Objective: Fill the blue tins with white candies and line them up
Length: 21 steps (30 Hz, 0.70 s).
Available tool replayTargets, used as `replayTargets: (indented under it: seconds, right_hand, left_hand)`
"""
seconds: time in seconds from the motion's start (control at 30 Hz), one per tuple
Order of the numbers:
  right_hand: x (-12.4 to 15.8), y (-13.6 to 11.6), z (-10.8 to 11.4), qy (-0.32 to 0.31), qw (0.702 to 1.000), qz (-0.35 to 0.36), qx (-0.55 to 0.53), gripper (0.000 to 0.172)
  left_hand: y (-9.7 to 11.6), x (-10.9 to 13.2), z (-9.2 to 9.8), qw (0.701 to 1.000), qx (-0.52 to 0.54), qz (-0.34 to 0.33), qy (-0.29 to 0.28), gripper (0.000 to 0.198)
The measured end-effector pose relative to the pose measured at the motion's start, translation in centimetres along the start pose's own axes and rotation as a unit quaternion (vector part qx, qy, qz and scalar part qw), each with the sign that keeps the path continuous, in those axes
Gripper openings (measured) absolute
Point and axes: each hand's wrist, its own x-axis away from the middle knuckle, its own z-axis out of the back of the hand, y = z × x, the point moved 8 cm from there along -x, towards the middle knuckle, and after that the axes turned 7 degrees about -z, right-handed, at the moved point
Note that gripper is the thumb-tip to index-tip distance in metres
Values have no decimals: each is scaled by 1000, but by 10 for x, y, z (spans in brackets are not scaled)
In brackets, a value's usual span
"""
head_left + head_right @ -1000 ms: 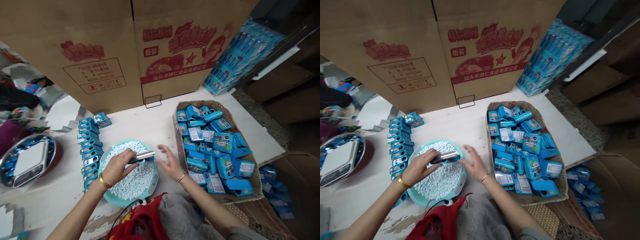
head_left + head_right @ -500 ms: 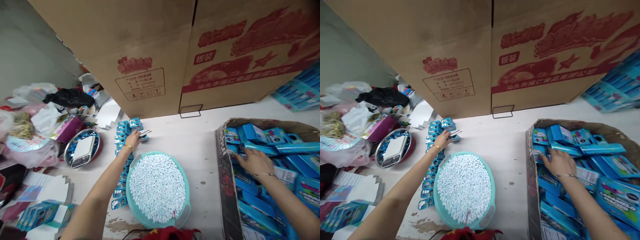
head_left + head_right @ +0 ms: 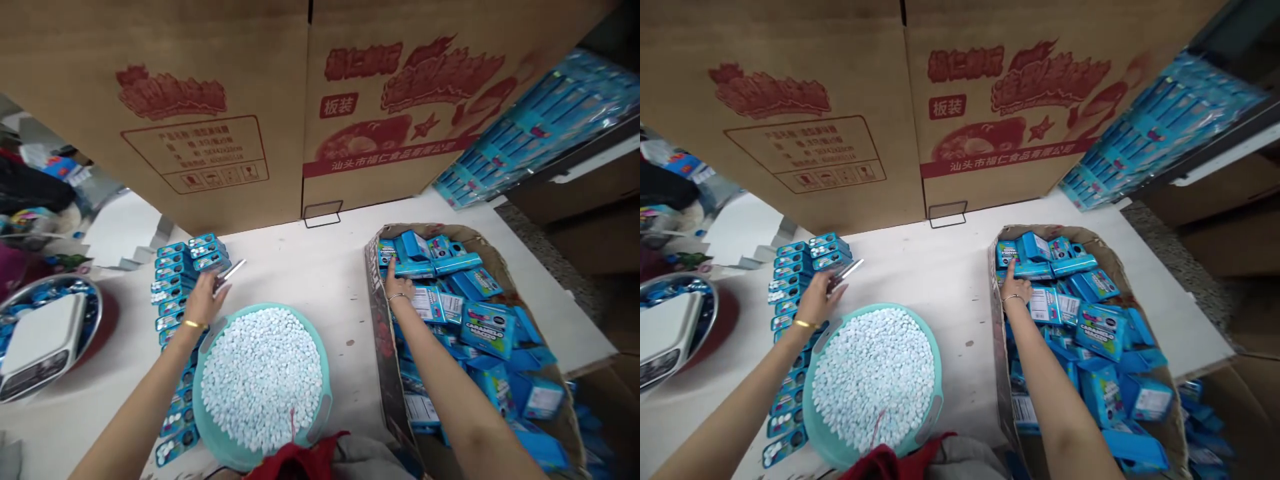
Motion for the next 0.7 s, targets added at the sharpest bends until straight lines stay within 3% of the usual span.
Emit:
replayTargets:
  seconds: [0.1,0.23,0.3,0.37,0.43,0.57,0.63,0.7]
  right_hand:
    - [8,4,1,27,999,17,-16,71]
    - [29,13,6,49,982,121,-134,71]
    - [45,27,23,98,951,163,-245,70]
    - [65,47,48,160,908,167,-348,68]
    - [91,61,71,179,863,161,-444,64]
    - [146,66,92,76,747,94,-654,59]
    - [172,60,78,-18,671,12,-741,64]
    - [200,46,50,-140,600,-67,-784,57]
  left_hand:
    - [44,54,2,997,64,-27,-14,41]
    - [81,134,10,993,116,-20,-23,36]
    - [91,170,9,988,146,-13,-50,33]
    - [97,198,7,982,167,-4,-86,32]
    - [100,220,8,978,170,11,-119,32]
    - [105,254,23,969,113,56,-214,32]
    - [109,271,32,957,72,74,-271,32]
    - [118,285,37,948,51,74,-305,31]
